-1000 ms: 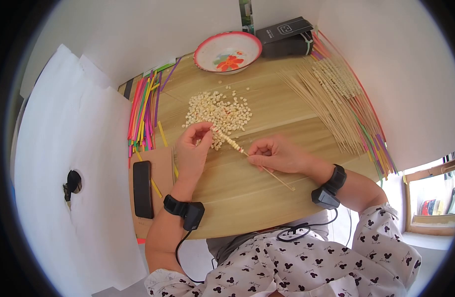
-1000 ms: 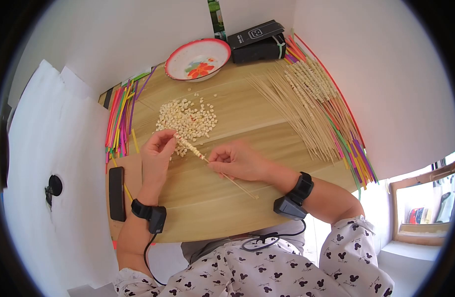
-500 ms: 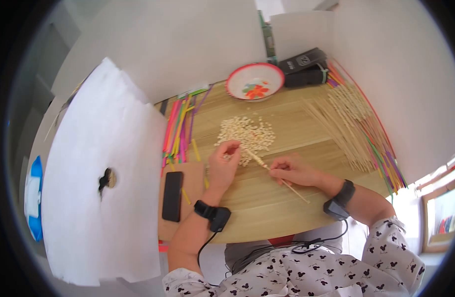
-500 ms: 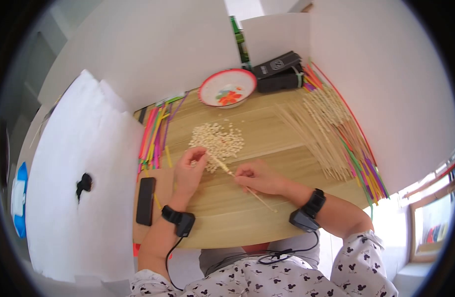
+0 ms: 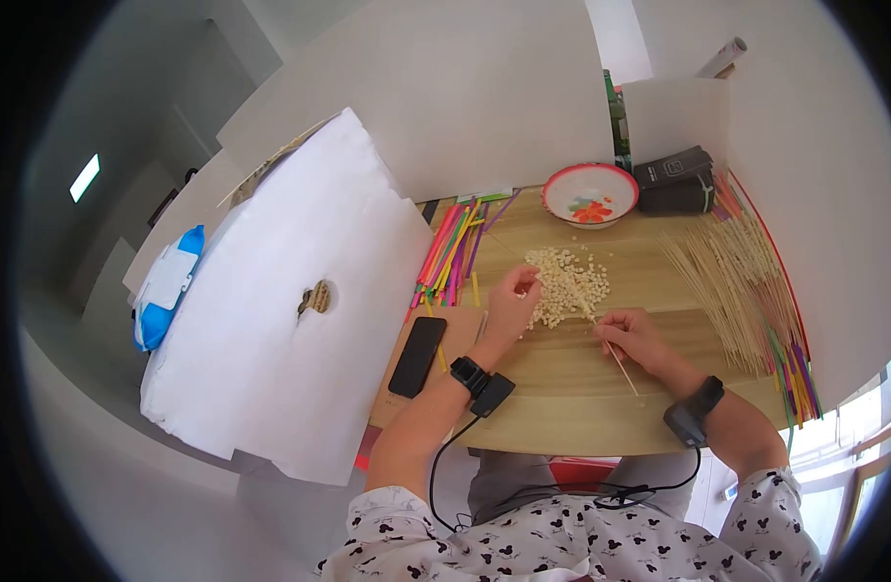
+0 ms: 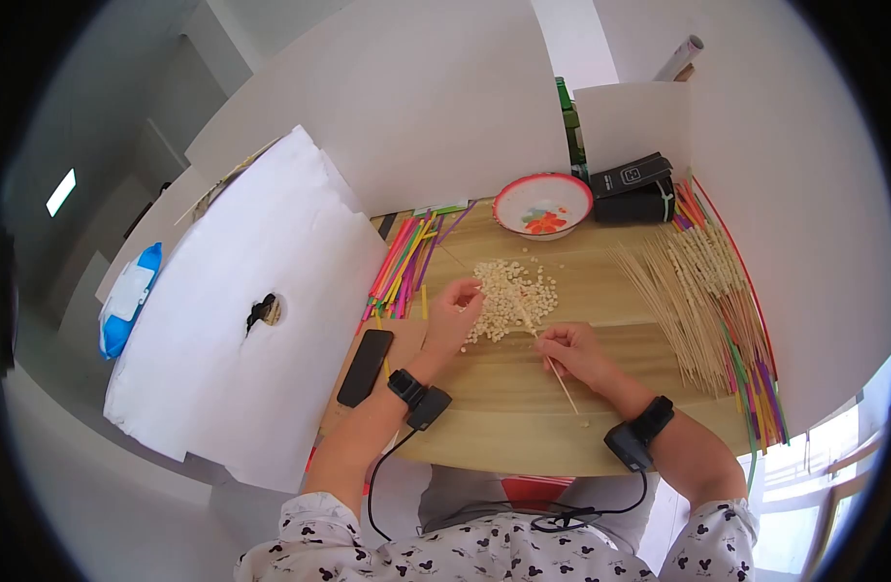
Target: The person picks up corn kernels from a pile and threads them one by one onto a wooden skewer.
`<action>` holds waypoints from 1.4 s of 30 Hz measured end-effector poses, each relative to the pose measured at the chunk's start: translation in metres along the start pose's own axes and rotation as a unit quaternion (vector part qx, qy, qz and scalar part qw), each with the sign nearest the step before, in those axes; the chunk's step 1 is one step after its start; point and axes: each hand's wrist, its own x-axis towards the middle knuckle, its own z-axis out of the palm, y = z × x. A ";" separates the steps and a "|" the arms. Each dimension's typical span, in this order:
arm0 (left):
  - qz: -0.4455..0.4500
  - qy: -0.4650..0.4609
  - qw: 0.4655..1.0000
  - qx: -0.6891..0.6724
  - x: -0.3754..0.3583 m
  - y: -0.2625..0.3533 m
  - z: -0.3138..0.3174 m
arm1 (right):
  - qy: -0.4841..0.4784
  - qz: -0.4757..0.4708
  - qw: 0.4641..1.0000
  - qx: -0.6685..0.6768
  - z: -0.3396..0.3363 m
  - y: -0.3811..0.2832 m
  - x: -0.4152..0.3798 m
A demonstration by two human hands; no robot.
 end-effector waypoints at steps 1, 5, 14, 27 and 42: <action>-0.021 -0.036 0.999 0.000 0.005 0.001 -0.004 | 0.008 0.000 1.000 0.002 -0.001 0.001 0.000; -0.053 -0.098 0.994 -0.009 0.003 0.003 -0.019 | 0.013 -0.009 1.000 0.001 0.000 -0.002 -0.002; -0.053 -0.239 0.953 0.177 -0.045 0.037 -0.029 | 0.012 -0.012 0.999 -0.049 0.003 0.001 -0.009; -0.003 -0.189 0.962 0.198 -0.025 0.014 -0.021 | 0.019 -0.004 0.999 -0.035 0.001 -0.003 -0.008; 0.164 -0.278 0.903 0.284 -0.011 0.016 -0.006 | 0.017 0.006 1.000 0.014 0.000 0.000 -0.003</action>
